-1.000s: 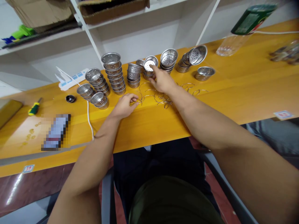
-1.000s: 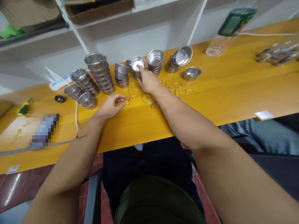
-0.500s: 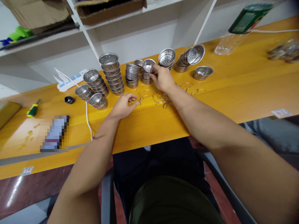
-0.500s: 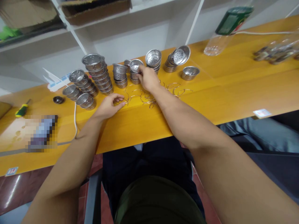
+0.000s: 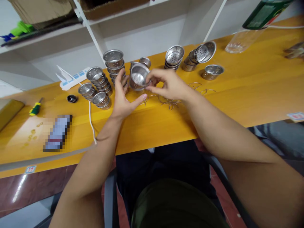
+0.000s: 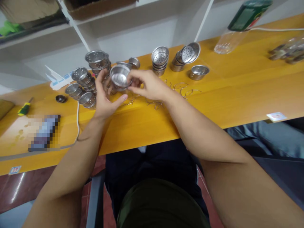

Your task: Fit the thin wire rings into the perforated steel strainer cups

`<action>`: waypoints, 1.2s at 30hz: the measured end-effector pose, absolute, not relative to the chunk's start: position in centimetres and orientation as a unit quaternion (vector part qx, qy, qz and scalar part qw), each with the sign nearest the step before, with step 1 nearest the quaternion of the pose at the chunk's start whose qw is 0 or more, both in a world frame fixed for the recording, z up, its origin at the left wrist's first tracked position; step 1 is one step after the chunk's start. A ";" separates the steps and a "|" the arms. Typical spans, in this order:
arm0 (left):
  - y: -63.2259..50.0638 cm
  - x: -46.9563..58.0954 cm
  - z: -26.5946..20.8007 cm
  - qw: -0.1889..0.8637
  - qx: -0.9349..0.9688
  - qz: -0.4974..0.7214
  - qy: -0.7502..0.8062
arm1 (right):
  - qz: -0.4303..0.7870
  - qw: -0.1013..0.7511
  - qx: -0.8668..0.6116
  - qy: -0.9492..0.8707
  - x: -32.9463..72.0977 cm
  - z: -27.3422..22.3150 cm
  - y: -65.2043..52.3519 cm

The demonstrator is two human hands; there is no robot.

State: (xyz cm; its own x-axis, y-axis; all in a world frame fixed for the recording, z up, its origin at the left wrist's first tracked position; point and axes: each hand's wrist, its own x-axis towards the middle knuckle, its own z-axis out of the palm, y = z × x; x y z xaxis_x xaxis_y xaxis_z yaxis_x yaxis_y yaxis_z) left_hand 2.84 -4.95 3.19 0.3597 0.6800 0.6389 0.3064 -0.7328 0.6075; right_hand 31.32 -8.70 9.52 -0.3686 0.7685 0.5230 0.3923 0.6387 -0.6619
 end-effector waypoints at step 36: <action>-2.4 2.5 1.0 0.216 0.758 0.555 0.264 | 0.195 0.388 -0.476 -0.765 33.7 6.6 -5.0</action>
State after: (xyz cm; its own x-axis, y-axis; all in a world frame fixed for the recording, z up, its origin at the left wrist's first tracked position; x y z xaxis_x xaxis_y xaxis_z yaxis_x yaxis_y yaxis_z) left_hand 2.48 -2.35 1.04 0.2433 0.6409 0.7281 0.1612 -0.7669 0.6212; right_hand 33.71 -5.04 6.59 -0.2457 0.8792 0.4082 0.5764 0.4711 -0.6677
